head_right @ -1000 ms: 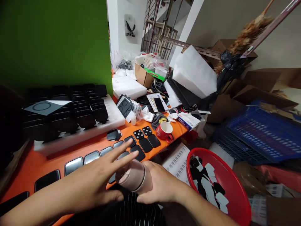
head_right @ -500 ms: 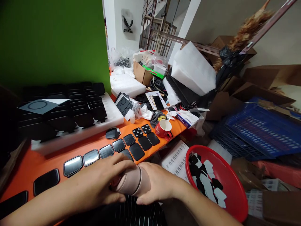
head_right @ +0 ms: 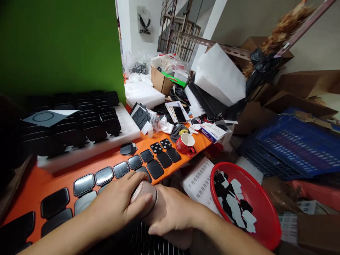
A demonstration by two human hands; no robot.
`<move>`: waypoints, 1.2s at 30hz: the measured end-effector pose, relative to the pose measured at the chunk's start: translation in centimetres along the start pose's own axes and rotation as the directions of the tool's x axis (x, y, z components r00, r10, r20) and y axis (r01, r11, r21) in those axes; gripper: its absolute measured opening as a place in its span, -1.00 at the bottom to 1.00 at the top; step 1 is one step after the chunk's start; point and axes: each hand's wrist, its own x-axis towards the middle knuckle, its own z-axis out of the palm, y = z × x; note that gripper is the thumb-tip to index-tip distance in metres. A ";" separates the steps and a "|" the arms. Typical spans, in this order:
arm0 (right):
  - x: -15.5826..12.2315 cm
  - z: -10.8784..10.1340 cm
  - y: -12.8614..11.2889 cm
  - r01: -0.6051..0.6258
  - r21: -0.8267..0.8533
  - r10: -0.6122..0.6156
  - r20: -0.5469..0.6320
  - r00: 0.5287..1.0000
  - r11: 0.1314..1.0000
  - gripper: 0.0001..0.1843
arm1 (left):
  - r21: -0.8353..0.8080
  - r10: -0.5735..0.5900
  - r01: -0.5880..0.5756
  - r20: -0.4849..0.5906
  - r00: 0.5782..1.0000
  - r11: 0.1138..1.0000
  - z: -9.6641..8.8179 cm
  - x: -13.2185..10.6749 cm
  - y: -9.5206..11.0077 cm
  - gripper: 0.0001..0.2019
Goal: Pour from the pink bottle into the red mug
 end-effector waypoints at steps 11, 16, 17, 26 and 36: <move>0.6 -1.6 -3.2 0.123 -0.162 -0.095 0.171 0.981 0.979 -0.21 | 0.026 0.458 -0.457 -0.048 0.888 0.889 0.5 -1.3 -1.9 -0.67; 0.4 0.0 -2.7 -0.110 -0.433 0.070 -0.108 0.992 0.895 -0.28 | -0.158 -0.122 0.115 -0.036 0.992 0.981 -0.2 -0.5 -0.9 -0.71; 0.3 0.2 -2.7 -0.127 -0.458 0.074 -0.133 0.988 0.880 -0.30 | -0.139 -0.179 0.175 -0.020 0.984 0.975 -0.5 -0.3 -0.9 -0.68; -0.6 -1.1 -2.6 -0.166 -0.390 0.119 -0.142 0.983 0.906 -0.29 | -0.267 -0.065 0.052 -0.040 0.997 0.962 -1.6 -0.9 -3.0 -0.60; -1.5 -1.9 -1.4 -0.203 -0.425 0.096 -0.259 0.961 0.882 -0.32 | -0.305 0.047 -0.007 0.123 0.991 0.952 -1.0 -2.2 -2.3 -0.42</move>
